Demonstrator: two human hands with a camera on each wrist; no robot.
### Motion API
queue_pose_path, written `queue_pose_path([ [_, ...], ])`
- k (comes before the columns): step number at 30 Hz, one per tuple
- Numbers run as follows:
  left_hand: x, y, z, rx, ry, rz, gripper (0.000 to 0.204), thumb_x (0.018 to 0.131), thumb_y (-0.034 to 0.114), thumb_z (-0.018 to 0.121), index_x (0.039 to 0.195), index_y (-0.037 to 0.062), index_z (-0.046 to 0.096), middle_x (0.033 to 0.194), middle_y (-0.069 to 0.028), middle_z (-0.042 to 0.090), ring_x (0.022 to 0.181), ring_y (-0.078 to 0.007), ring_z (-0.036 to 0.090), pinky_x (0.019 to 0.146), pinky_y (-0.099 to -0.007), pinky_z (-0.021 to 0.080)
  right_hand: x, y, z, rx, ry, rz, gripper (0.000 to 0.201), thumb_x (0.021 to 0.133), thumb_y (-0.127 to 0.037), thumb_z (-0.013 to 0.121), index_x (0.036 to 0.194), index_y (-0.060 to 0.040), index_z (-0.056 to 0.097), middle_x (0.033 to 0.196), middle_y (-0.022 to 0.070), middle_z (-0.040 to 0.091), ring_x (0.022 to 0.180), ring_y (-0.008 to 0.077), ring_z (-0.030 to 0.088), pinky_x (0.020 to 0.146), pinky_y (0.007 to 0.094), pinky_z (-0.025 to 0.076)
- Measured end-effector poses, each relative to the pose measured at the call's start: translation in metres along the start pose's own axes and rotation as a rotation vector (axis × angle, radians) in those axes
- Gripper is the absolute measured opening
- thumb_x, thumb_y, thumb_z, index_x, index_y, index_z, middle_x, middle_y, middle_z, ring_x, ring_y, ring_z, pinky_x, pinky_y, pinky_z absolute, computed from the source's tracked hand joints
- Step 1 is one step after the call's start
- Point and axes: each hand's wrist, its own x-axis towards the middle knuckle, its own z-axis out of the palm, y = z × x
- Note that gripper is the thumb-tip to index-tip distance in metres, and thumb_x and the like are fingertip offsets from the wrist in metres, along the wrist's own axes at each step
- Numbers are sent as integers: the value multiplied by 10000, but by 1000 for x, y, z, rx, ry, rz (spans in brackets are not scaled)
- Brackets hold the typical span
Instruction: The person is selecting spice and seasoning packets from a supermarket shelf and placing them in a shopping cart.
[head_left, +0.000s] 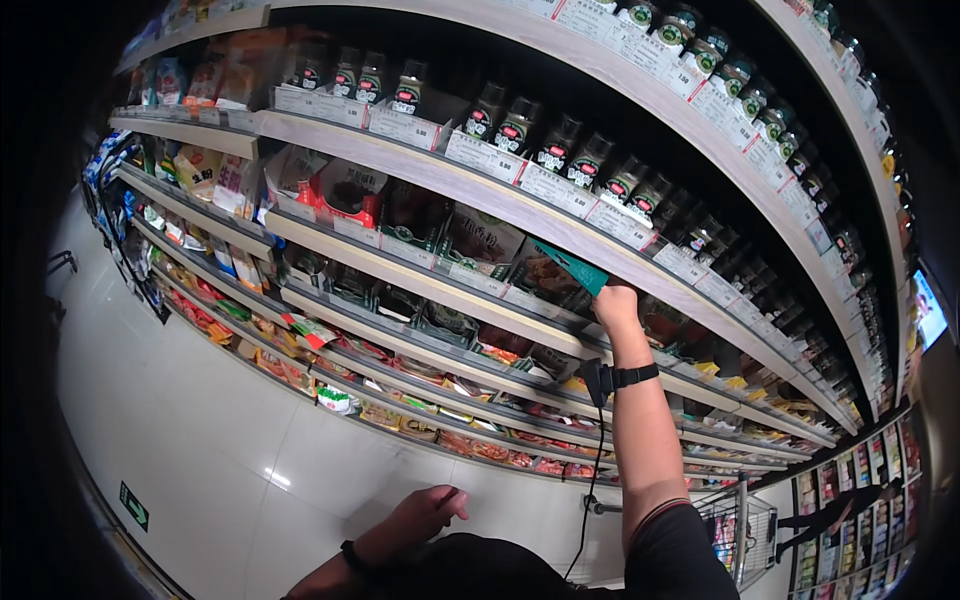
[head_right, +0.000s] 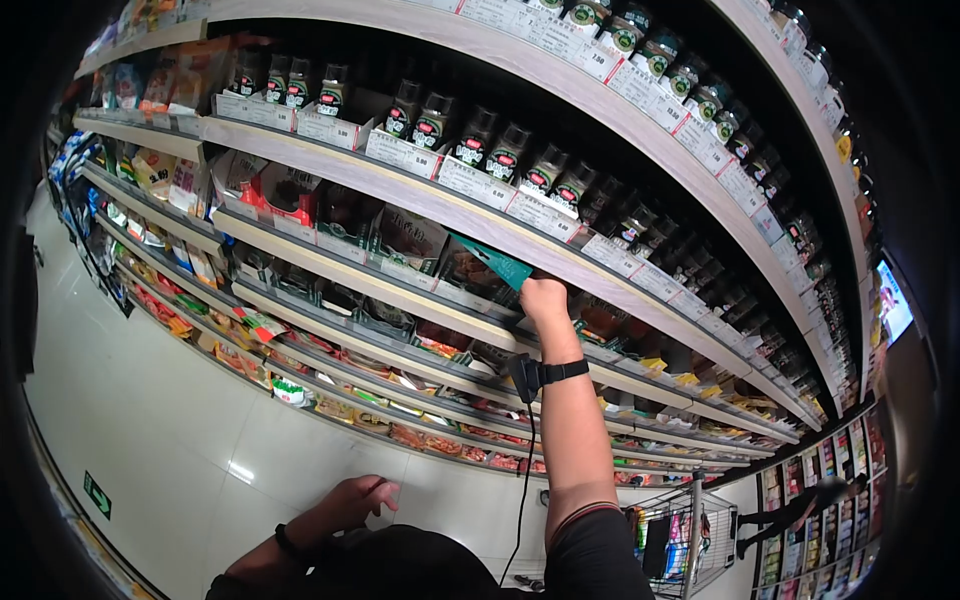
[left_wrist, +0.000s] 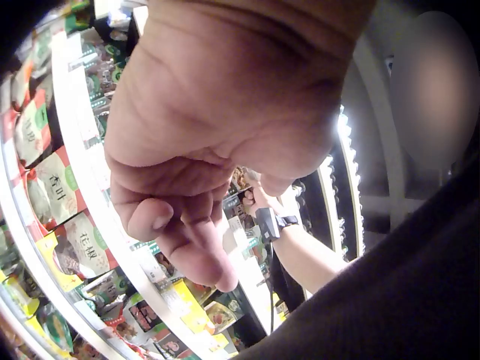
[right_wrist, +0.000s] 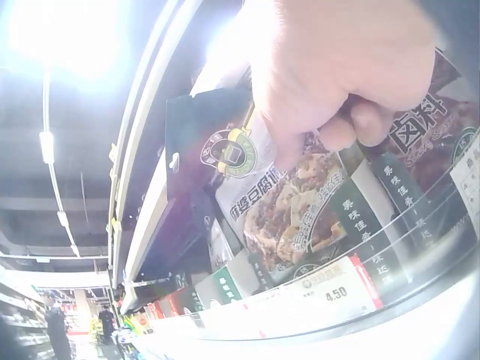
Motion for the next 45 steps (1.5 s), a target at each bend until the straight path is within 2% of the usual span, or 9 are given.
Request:
queue_pose_path([
  [6,2,-10,0,-9,-30,18,357,952,339,472,1127,55,597,914,-15,674,726,-97,562,594,-274,518,16,9,9,-557,178,-321,476,805,-137,518,1271,-42,519,1299,243,503,1224,406,443,1030,405,354],
  [10,-2,-6,0,-12,-35,17,352,962,336,464,1146,64,590,931,-11,667,737,-89,546,595,-259,508,32,10,2,-309,-118,-162,451,814,-183,563,1239,-34,548,1280,239,524,1233,411,428,1050,422,322],
  [11,-4,-3,1,-33,-21,7,363,955,368,479,1101,59,603,904,-8,663,723,-89,547,610,-256,494,6,-27,-14,-161,-22,-265,382,858,-247,612,1160,-14,587,1154,224,597,1001,344,593,837,407,484],
  [15,-9,4,2,-112,9,-18,405,940,428,514,1002,46,633,857,-7,649,708,-93,544,654,-253,462,-3,-33,-18,692,-201,211,228,897,-211,642,1014,-20,597,823,81,612,505,107,541,377,221,317],
  [19,-10,-2,2,-116,-22,33,394,944,411,513,987,39,634,873,-12,640,743,-103,541,677,-253,461,0,-37,-10,633,-308,217,279,930,-249,580,1084,-16,562,882,103,633,586,158,612,396,259,362],
  [23,-7,-10,2,-155,-25,115,372,961,374,498,1060,39,624,881,-14,641,751,-108,541,684,-254,462,25,-11,-4,212,-477,417,268,914,-83,378,999,-64,632,612,10,626,453,102,415,419,282,292],
  [30,-6,-17,-3,-177,-29,152,383,978,364,482,1156,45,595,907,-13,652,758,-108,548,663,-236,468,15,-16,-4,915,-327,409,295,1008,-182,382,1211,-15,516,1018,132,632,645,151,610,419,236,409],
  [35,-3,-23,-4,-179,-51,136,367,987,346,466,1169,50,585,934,-11,659,766,-84,541,647,-220,467,10,-25,-2,1300,-172,313,337,1001,-243,437,1232,-4,487,1175,160,579,1023,296,624,925,388,525],
  [45,2,-10,4,-143,-33,112,426,1014,336,393,1159,-27,562,912,-90,674,733,-114,549,721,-255,459,6,-29,8,1370,-70,326,248,1002,-122,388,1185,-11,514,1132,161,588,996,305,623,879,415,555],
])
